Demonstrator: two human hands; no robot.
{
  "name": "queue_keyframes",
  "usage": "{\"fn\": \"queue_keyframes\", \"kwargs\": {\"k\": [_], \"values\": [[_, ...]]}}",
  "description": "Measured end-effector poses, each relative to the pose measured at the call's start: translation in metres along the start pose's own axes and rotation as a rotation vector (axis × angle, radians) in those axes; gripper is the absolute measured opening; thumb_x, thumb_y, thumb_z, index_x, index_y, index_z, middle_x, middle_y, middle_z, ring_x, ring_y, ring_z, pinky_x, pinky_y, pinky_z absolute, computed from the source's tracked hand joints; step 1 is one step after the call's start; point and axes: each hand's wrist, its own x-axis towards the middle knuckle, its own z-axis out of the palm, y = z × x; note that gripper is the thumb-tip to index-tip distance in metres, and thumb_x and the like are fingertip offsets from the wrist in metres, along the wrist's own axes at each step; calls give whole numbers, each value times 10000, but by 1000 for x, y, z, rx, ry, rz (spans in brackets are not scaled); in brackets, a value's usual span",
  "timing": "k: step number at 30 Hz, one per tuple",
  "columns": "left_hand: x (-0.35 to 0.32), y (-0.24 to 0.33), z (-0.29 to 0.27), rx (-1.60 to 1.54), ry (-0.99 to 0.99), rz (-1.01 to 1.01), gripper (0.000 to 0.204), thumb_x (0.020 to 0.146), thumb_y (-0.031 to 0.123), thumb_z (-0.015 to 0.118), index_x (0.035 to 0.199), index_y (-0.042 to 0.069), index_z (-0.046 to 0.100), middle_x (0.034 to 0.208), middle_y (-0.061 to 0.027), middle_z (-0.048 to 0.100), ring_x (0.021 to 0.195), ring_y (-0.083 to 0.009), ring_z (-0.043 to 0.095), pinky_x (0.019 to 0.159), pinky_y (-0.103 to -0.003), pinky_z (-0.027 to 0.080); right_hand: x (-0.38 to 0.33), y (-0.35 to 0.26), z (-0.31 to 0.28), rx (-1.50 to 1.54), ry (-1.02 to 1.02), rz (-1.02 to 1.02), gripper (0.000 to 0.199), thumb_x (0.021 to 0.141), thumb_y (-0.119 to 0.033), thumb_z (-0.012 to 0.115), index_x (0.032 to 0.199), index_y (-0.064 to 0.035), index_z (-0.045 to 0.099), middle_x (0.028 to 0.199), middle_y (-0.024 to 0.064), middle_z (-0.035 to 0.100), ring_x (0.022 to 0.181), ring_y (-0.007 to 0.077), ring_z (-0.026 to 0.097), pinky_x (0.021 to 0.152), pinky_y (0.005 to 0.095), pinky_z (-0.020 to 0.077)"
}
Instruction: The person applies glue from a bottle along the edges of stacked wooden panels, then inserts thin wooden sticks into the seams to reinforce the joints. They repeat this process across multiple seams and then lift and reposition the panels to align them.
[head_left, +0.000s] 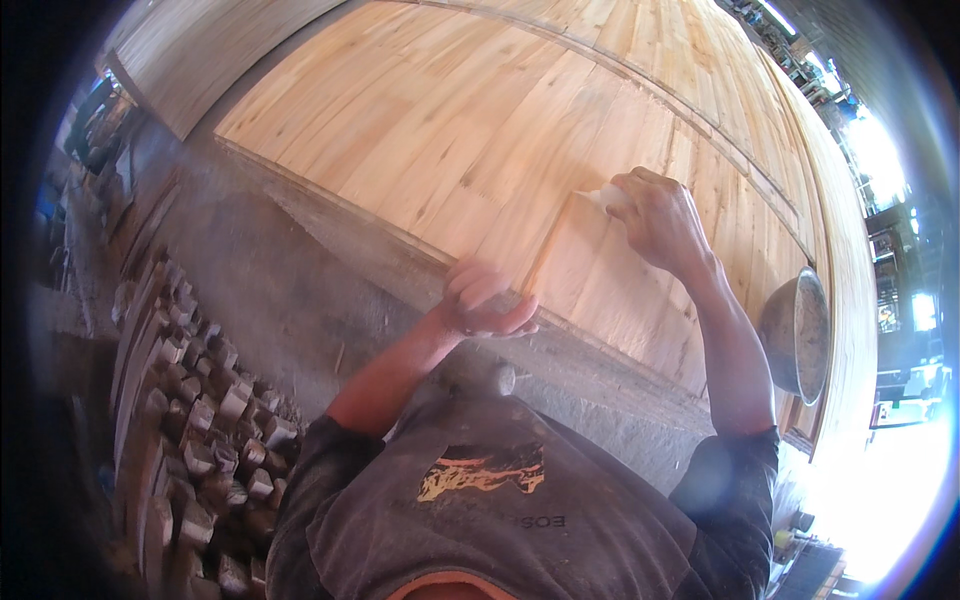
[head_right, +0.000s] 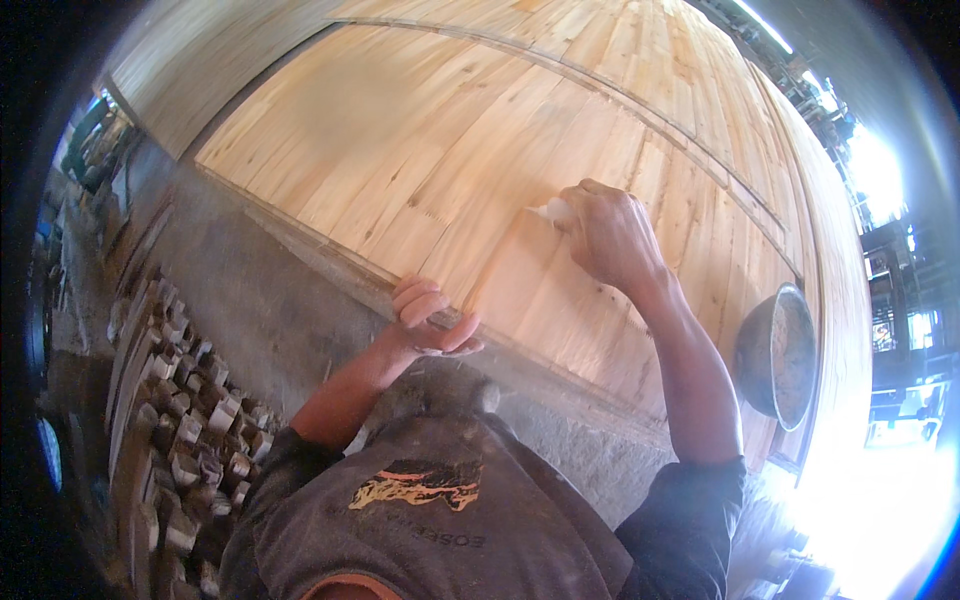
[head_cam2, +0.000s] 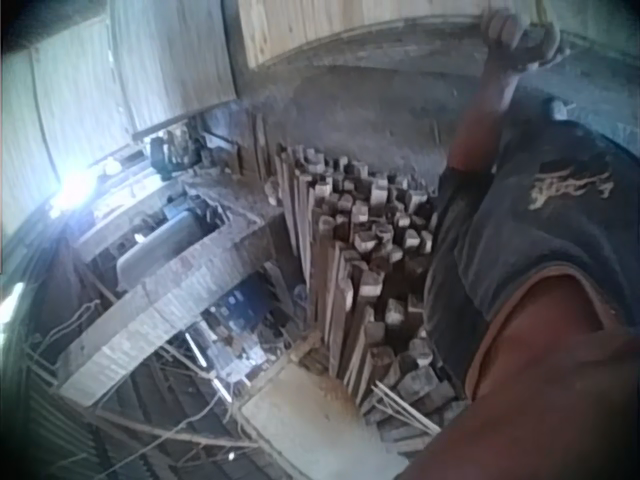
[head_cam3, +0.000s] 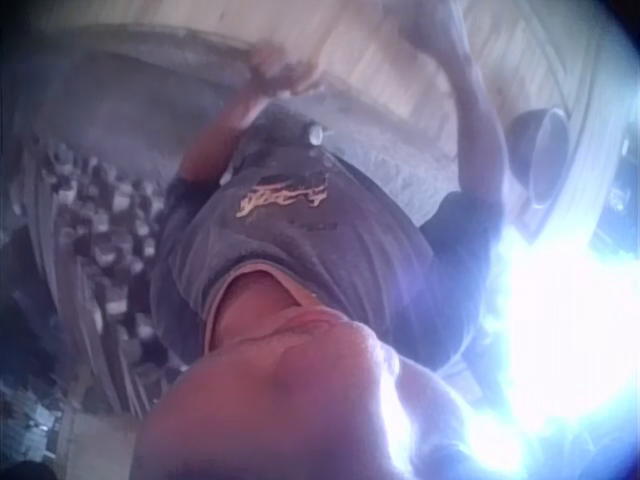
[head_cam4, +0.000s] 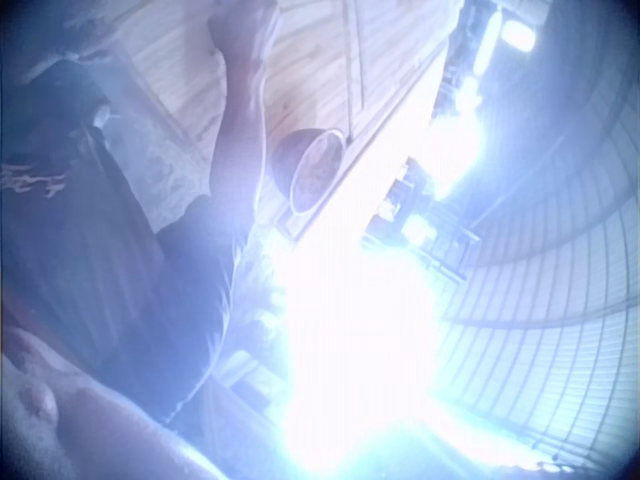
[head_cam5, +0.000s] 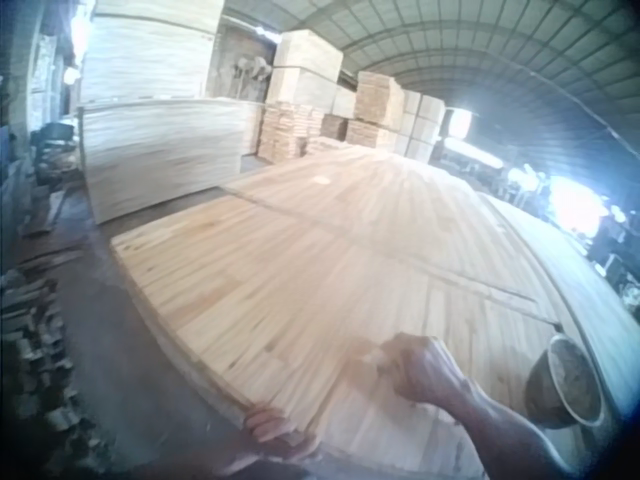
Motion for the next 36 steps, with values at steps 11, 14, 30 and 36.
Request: {"fn": "queue_keyframes", "kwargs": {"k": [11,14,30,36], "values": [[6,1,-3,-18,27,-25,259,1010,627,745,1175,428,724,1259,-13,505,1153,-250,557,869,-414,536,31,34,2,-14,35,53,134,904,-68,669,968,-2,767,1036,227,749,970,456,727,869,539,585],[7,2,-4,-14,25,-26,254,1011,631,743,1169,433,722,1257,-15,498,1149,-248,555,866,-414,535,40,47,4,-37,36,60,136,911,-100,689,945,9,763,1023,245,742,965,468,719,869,550,578],[4,2,-5,47,-33,1,318,1071,657,625,1272,413,655,1272,-35,450,1170,-269,482,905,-446,490,81,104,6,-38,49,169,193,909,-121,770,1045,-1,835,1072,297,778,1007,474,751,911,539,597],[2,2,-5,35,-2,-14,242,1025,610,735,1189,435,703,1266,-17,489,1177,-246,514,890,-400,527,97,127,11,-67,108,134,189,908,-140,766,1017,1,830,994,293,777,967,472,756,885,542,599]]}}
